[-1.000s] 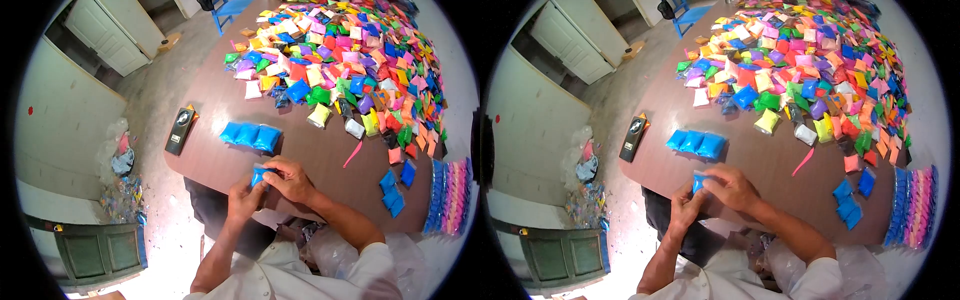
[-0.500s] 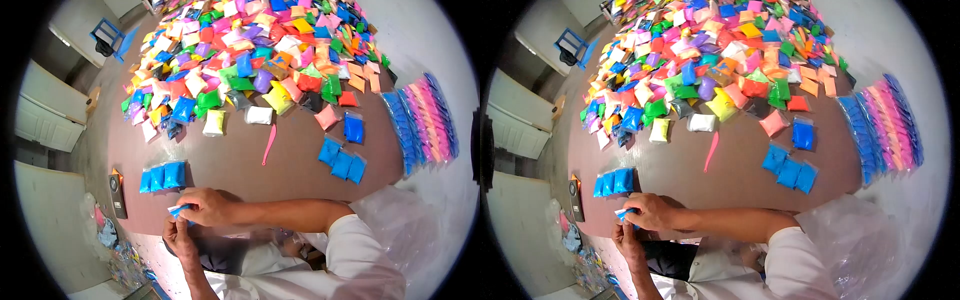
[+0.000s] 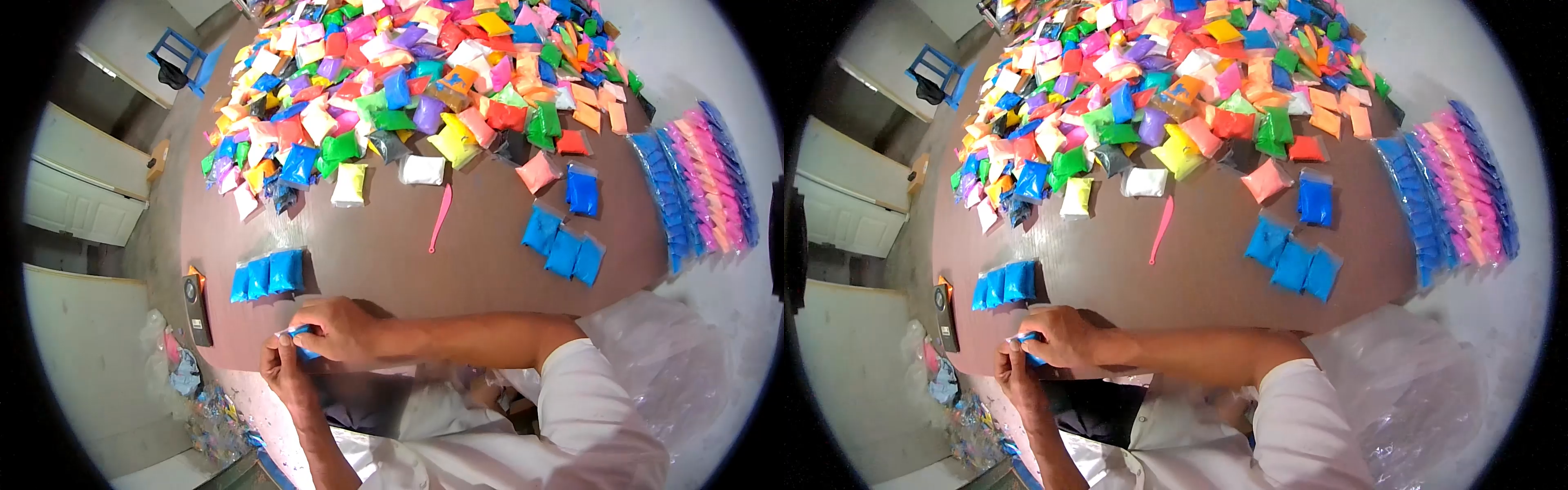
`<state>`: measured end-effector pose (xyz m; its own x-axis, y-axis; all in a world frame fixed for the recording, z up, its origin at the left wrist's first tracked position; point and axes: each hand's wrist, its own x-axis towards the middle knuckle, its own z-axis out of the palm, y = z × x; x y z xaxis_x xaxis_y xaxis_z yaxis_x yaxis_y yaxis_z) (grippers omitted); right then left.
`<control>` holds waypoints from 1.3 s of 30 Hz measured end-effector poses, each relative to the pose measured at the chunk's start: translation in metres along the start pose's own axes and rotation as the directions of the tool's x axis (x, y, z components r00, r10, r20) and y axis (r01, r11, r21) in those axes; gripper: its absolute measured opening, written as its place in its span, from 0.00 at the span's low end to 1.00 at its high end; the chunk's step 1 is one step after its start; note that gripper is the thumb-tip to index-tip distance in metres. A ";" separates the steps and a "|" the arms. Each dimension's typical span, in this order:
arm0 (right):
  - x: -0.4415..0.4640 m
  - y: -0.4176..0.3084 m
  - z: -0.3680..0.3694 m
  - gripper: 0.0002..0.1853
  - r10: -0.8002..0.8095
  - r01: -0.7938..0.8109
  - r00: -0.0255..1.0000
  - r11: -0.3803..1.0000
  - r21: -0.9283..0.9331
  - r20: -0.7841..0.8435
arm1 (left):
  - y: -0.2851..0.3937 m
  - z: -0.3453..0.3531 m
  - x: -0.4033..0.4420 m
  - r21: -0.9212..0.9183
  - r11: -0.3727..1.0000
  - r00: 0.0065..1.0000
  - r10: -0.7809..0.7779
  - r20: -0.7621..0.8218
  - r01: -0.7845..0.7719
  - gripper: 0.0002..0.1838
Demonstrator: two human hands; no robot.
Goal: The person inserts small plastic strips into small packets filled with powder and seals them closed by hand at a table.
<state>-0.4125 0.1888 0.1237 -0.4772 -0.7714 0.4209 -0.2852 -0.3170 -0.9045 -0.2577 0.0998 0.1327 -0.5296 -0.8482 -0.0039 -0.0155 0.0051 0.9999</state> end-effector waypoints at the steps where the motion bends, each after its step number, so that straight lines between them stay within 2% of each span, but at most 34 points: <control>1: 0.000 -0.001 -0.001 0.10 -0.027 0.027 1.000 0.999 -0.018 -0.013 | -0.004 -0.001 0.002 -0.046 0.999 1.000 0.006 -0.001 -0.006 0.08; 2: -0.001 -0.002 -0.001 0.10 -0.018 0.018 1.000 1.000 -0.012 -0.012 | -0.006 -0.001 0.004 -0.093 0.996 1.000 0.012 -0.003 -0.012 0.09; 4: 0.002 -0.009 -0.003 0.11 0.110 -0.109 0.994 0.991 0.074 -0.009 | -0.001 0.006 0.003 -0.076 0.997 0.999 -0.007 -0.042 0.004 0.09; 6: 0.001 -0.004 -0.003 0.11 0.128 -0.128 0.991 0.992 0.018 0.036 | -0.006 -0.001 0.006 -0.112 0.994 1.000 0.015 -0.026 -0.018 0.09; 8: 0.000 0.001 0.000 0.10 0.118 -0.118 0.993 0.993 0.000 0.024 | -0.003 0.000 0.004 -0.071 0.997 0.997 -0.013 -0.070 0.008 0.10; 9: 0.001 0.000 -0.001 0.09 0.117 -0.117 0.993 0.993 -0.014 0.017 | 0.002 0.002 0.004 -0.022 0.999 0.999 -0.034 -0.027 0.034 0.10; 11: 0.001 -0.002 -0.005 0.09 0.117 -0.117 0.993 0.993 -0.005 0.016 | 0.010 0.008 0.000 0.124 0.992 0.999 -0.039 0.016 0.036 0.12; 12: 0.002 -0.003 -0.006 0.09 0.109 -0.109 0.994 0.994 -0.001 0.006 | 0.026 0.021 -0.007 0.200 0.977 0.997 -0.078 -0.011 0.079 0.12; 14: 0.002 0.003 -0.002 0.09 0.127 -0.128 0.992 0.990 0.066 0.010 | 0.014 0.015 -0.002 0.208 0.978 0.998 0.009 0.056 -0.021 0.13; 17: 0.008 -0.012 -0.007 0.10 0.179 -0.188 0.980 0.977 0.100 0.087 | 0.003 0.004 -0.003 0.090 0.996 0.999 -0.031 0.029 0.028 0.11; 19: 0.009 -0.016 -0.008 0.10 0.196 -0.194 0.976 0.981 -0.029 0.096 | 0.012 0.009 -0.002 0.041 0.998 0.999 -0.044 0.030 0.043 0.11; 22: 0.009 -0.020 -0.005 0.10 0.177 -0.175 0.980 0.984 -0.035 0.086 | 0.015 0.013 -0.002 -0.003 0.999 0.999 -0.035 0.031 0.035 0.13; 24: 0.008 -0.016 -0.007 0.11 0.187 -0.188 0.976 0.982 -0.002 0.112 | 0.020 0.015 -0.002 0.024 0.999 0.999 -0.041 0.036 0.040 0.14; 26: 0.005 -0.011 -0.008 0.11 0.255 -0.269 0.956 0.959 0.086 0.143 | 0.023 0.013 -0.003 0.046 0.998 0.998 -0.049 0.045 0.047 0.15; 28: 0.001 -0.001 -0.005 0.11 0.259 -0.277 0.955 0.953 0.124 0.145 | 0.025 0.009 -0.002 0.183 0.983 0.997 -0.047 0.061 0.035 0.16; 30: -0.001 0.010 -0.001 0.11 0.277 -0.285 0.958 0.921 0.266 0.070 | 0.023 0.010 -0.002 0.184 0.982 0.997 -0.048 0.056 0.037 0.18; 32: 0.001 0.011 -0.001 0.12 0.263 -0.261 0.964 0.913 0.313 0.037 | 0.018 0.009 -0.002 0.289 0.955 0.990 0.028 0.138 -0.067 0.16; 33: 0.001 0.009 -0.001 0.13 0.272 -0.269 0.961 0.901 0.341 0.039 | 0.018 0.010 -0.002 0.289 0.955 0.990 0.027 0.137 -0.066 0.16; 35: 0.001 0.007 -0.002 0.13 0.282 -0.277 0.959 0.888 0.368 0.042 | 0.018 0.011 -0.002 0.147 0.989 0.994 -0.024 0.103 0.008 0.14; 37: 0.001 0.005 -0.006 0.14 0.298 -0.318 0.948 0.907 0.276 0.115 | 0.012 0.005 -0.002 0.113 0.993 0.992 -0.031 0.124 0.016 0.12; 39: 0.000 0.007 -0.004 0.15 0.281 -0.299 0.954 0.918 0.259 0.104 | 0.007 0.000 -0.001 0.079 0.997 0.988 -0.036 0.148 0.025 0.11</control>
<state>-0.4185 0.1884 0.1174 -0.4490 -0.8825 0.1398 0.0959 -0.2032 -0.9744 -0.2572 0.1011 0.1395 -0.6482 -0.7603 -0.0422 -0.0954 0.0261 0.9951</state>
